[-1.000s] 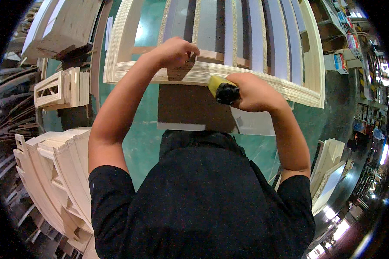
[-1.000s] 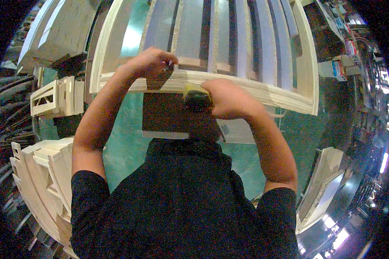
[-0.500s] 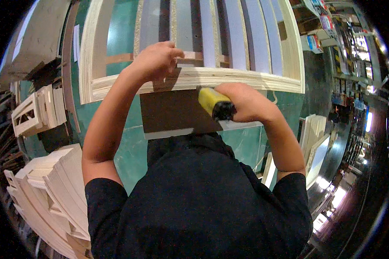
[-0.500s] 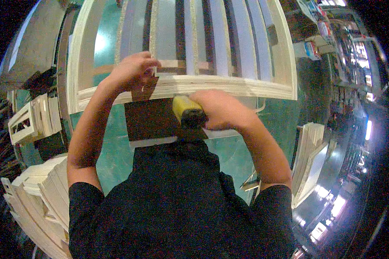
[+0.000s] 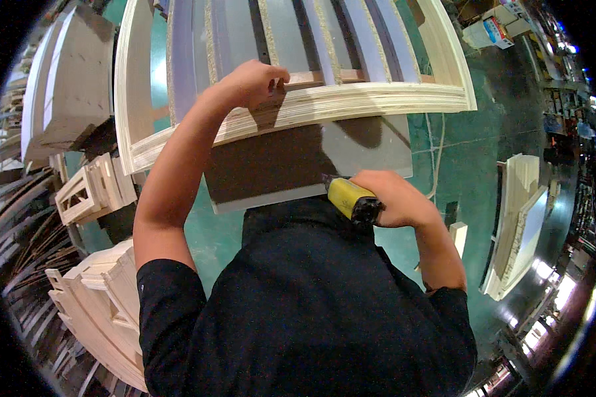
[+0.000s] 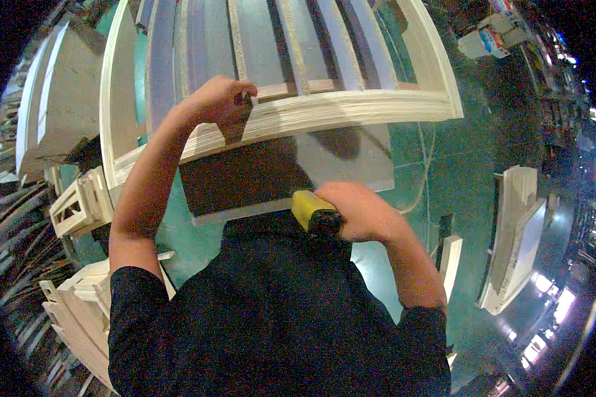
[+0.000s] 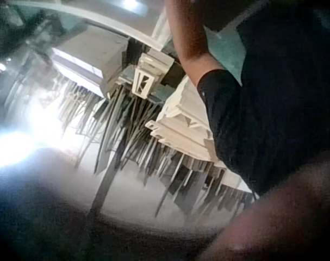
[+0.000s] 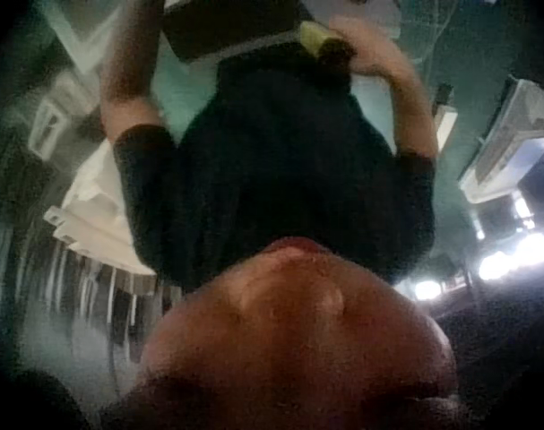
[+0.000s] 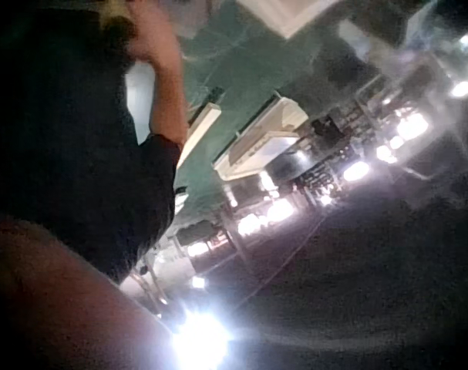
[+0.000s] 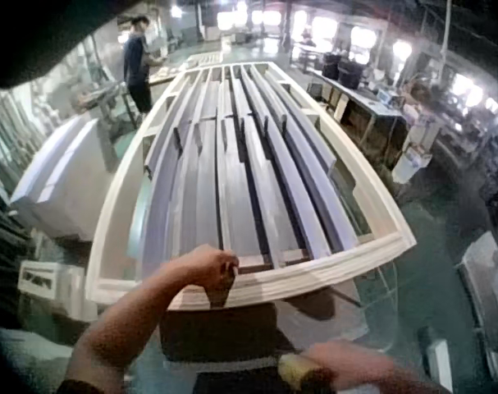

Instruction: The person uses a pneumatic nail gun to attach wooden slats to a large wooden frame structure. They repeatedly position the slats and drive nails into the joints to secure them. The person also handles a long wooden beam and a coiled air hose during the process.

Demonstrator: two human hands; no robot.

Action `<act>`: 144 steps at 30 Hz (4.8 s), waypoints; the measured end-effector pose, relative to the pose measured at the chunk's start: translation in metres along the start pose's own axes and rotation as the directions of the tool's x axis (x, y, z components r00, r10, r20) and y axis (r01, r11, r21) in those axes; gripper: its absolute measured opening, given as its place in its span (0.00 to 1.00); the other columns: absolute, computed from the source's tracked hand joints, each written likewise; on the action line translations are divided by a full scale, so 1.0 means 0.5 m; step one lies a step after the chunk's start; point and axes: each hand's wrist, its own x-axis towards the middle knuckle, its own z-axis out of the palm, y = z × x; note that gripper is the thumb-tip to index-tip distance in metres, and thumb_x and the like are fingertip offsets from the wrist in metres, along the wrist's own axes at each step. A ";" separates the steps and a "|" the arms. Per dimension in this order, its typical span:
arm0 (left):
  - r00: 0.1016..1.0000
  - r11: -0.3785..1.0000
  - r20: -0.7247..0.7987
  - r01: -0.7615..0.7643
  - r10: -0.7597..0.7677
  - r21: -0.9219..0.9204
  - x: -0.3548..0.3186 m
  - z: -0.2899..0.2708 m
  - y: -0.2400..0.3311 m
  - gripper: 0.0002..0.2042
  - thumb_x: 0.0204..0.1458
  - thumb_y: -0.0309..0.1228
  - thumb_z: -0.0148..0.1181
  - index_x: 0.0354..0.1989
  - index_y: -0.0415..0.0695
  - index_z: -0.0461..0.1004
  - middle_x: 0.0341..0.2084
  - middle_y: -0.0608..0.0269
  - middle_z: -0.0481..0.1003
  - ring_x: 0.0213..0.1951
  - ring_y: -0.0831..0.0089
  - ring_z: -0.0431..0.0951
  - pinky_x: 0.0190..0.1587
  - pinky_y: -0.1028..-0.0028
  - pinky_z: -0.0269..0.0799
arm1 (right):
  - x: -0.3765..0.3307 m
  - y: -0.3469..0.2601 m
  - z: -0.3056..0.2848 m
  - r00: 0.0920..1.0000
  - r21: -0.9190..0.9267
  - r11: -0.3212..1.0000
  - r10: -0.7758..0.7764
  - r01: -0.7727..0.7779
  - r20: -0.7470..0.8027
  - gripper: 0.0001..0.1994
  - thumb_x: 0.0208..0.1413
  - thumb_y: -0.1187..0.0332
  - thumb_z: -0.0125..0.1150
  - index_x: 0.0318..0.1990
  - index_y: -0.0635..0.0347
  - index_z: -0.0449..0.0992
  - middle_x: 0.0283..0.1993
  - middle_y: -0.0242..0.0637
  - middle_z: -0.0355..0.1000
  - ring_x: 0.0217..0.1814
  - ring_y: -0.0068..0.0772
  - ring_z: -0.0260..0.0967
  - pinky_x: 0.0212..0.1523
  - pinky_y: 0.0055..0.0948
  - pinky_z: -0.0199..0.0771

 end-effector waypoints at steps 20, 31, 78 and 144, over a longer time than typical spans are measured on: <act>0.998 0.987 0.028 0.049 -0.054 0.153 0.132 -0.047 0.180 0.32 0.44 0.24 0.61 0.62 0.58 0.69 0.35 0.51 0.81 0.39 0.50 0.81 0.42 0.56 0.76 | -0.160 0.133 -0.029 0.976 0.076 0.981 0.185 -0.178 -0.115 0.21 0.39 0.70 0.66 0.46 0.58 0.75 0.42 0.50 0.74 0.50 0.57 0.72 0.50 0.45 0.73; 1.000 0.990 -0.010 -0.006 0.007 0.144 0.174 0.000 0.166 0.18 0.45 0.25 0.60 0.48 0.48 0.79 0.34 0.48 0.81 0.40 0.48 0.81 0.44 0.56 0.76 | -0.169 0.177 -0.066 0.964 0.119 0.973 0.216 -0.199 -0.152 0.21 0.39 0.73 0.67 0.46 0.62 0.75 0.41 0.49 0.74 0.46 0.57 0.72 0.46 0.41 0.74; 0.333 0.379 -0.345 0.922 -0.878 -0.075 0.557 0.163 0.544 0.22 0.38 0.42 0.68 0.39 0.41 0.74 0.32 0.46 0.80 0.36 0.42 0.80 0.40 0.51 0.76 | -0.575 1.414 -0.752 0.629 -0.070 0.661 0.737 -0.747 0.248 0.13 0.47 0.62 0.66 0.37 0.60 0.77 0.24 0.41 0.74 0.23 0.36 0.72 0.27 0.40 0.72; -0.064 0.179 -0.441 0.855 -0.895 -0.486 2.477 -1.506 -1.072 0.25 0.49 0.41 0.68 0.54 0.45 0.72 0.49 0.53 0.77 0.50 0.52 0.77 0.50 0.57 0.75 | 2.609 2.142 -2.712 0.798 0.231 0.766 0.592 -0.600 0.110 0.12 0.48 0.69 0.64 0.38 0.69 0.77 0.28 0.40 0.72 0.27 0.39 0.69 0.27 0.41 0.69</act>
